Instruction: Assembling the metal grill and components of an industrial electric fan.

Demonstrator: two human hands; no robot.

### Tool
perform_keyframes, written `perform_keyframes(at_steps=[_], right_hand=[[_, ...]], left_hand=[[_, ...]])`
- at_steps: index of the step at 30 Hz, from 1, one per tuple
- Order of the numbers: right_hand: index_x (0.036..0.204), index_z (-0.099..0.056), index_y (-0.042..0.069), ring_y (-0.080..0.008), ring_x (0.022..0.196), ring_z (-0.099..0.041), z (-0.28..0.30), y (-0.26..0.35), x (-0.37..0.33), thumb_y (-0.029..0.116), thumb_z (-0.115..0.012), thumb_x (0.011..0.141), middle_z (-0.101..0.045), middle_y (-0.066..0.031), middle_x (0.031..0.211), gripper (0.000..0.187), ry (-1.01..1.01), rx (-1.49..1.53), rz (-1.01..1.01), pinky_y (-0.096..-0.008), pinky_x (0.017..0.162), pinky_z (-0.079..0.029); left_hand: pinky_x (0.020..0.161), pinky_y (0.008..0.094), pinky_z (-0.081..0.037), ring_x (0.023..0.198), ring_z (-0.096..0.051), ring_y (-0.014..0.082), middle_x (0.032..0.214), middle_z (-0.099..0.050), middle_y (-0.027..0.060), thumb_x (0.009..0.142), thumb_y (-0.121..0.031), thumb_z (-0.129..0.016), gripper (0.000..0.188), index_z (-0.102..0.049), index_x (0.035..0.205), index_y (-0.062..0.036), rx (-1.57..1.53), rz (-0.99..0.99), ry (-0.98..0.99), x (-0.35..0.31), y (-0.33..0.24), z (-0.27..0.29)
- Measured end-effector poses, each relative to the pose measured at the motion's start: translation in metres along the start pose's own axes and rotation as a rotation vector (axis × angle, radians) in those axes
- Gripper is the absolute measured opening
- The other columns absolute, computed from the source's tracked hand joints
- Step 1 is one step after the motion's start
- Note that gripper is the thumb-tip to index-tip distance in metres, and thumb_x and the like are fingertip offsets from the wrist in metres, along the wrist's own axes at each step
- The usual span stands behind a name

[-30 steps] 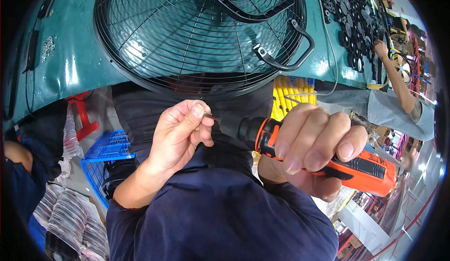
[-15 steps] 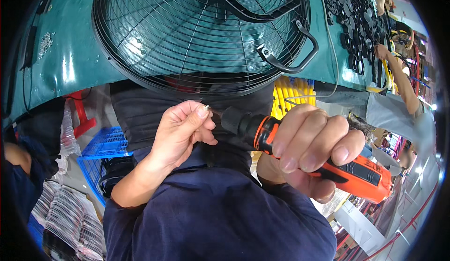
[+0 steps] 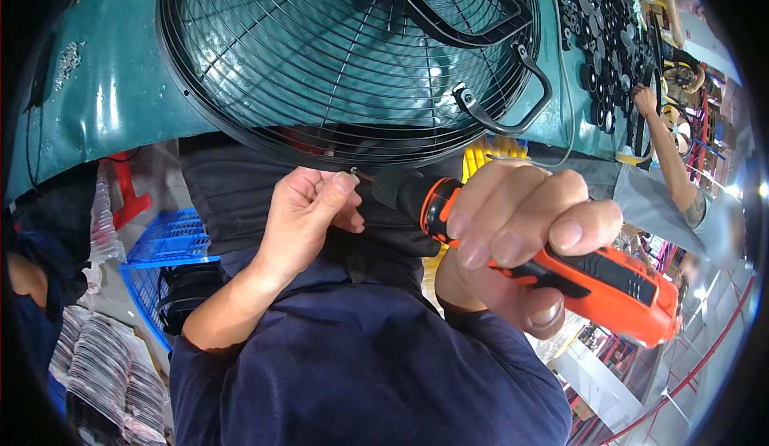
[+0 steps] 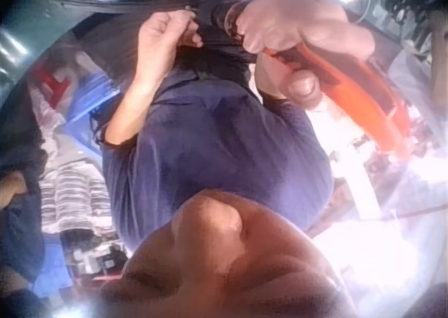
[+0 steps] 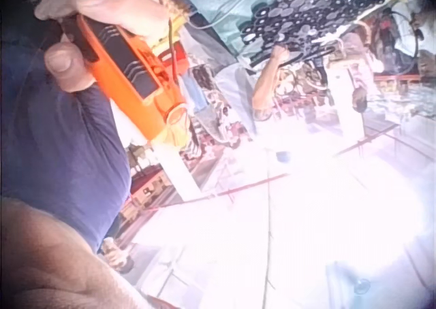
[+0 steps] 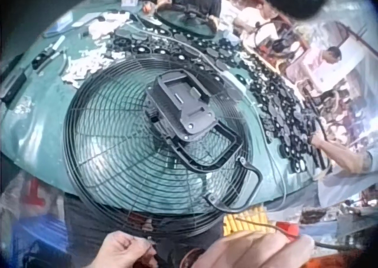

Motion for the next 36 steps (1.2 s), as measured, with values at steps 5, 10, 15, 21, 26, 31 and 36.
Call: perform_keyframes(at_steps=[5,10,15,21,26,31,36], right_hand=[[0.125,-0.048,0.002,-0.0179,0.063,-0.059,-0.015,-0.009,0.019,0.021,-0.067,0.091,-0.057,-0.0083,0.088,0.043,0.092,-0.052,-0.049,-0.0329,0.056,-0.05],[0.12,-0.05,0.003,-0.0174,0.064,-0.059,-0.029,-0.014,0.027,0.018,-0.067,0.09,-0.059,-0.009,0.087,0.038,-0.07,-0.116,-0.193,-0.0339,0.057,-0.05],[0.114,-0.051,0.005,-0.0166,0.062,-0.059,-0.03,-0.026,0.03,0.016,-0.068,0.088,-0.06,-0.0075,0.085,0.033,0.073,0.037,-0.166,-0.0332,0.057,-0.05],[0.109,-0.052,0.008,-0.0164,0.062,-0.064,-0.039,-0.026,0.038,0.011,-0.072,0.085,-0.065,-0.0067,0.086,0.031,0.391,0.037,-0.132,-0.0308,0.058,-0.054],[0.102,-0.056,0.008,-0.0154,0.059,-0.065,-0.051,-0.028,0.041,0.014,-0.074,0.085,-0.065,-0.0048,0.079,0.026,0.607,0.118,-0.191,-0.0293,0.057,-0.054],[0.095,-0.06,0.007,-0.0145,0.058,-0.065,-0.062,-0.038,0.045,0.017,-0.075,0.086,-0.066,-0.0036,0.074,0.02,0.681,0.234,-0.208,-0.0277,0.058,-0.054],[0.09,-0.063,0.008,-0.0137,0.06,-0.065,-0.039,-0.024,0.049,0.023,-0.076,0.088,-0.066,-0.0023,0.07,0.02,0.555,0.419,-0.133,-0.0274,0.059,-0.053]], left_hand=[[0.072,0.0306,-0.06,0.076,-0.07,0.0159,0.086,-0.069,0.0089,0.099,-0.023,-0.063,0.028,-0.063,0.103,0.0044,0.011,-0.223,-0.02,0.01,-0.023,0.015],[0.078,0.0304,-0.059,0.084,-0.072,0.0164,0.094,-0.071,0.0093,0.097,-0.006,-0.06,0.018,-0.062,0.111,0.0058,0.043,-0.318,0.052,0.014,-0.024,0.014],[0.078,0.0287,-0.06,0.084,-0.072,0.0162,0.096,-0.069,0.0086,0.095,0.001,-0.059,0.019,-0.06,0.113,0.0054,-0.042,-0.304,0.027,0.015,-0.017,0.016],[0.078,0.0277,-0.06,0.087,-0.072,0.0163,0.097,-0.069,0.0092,0.095,0.0,-0.062,0.018,-0.06,0.112,0.0045,-0.052,-0.304,0.037,0.015,-0.022,0.014],[0.079,0.0278,-0.059,0.087,-0.071,0.0152,0.098,-0.069,0.0084,0.096,-0.004,-0.064,0.019,-0.061,0.114,0.0021,-0.036,-0.285,0.065,0.014,-0.019,0.016],[0.081,0.0283,-0.059,0.087,-0.07,0.014,0.099,-0.069,0.006,0.097,-0.005,-0.063,0.018,-0.062,0.113,0.0019,-0.032,-0.29,0.064,0.013,-0.025,0.013],[0.082,0.0268,-0.056,0.091,-0.067,0.012,0.105,-0.07,0.0056,0.097,-0.005,-0.064,0.02,-0.064,0.116,0.0008,0.048,-0.344,0.158,0.013,-0.035,0.014]])
Point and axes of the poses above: each hand's wrist, its own x-axis towards the middle knuckle, its own z-axis out of the back of the hand, y = z × x, the point moved 8 cm from there along x, towards the middle knuckle
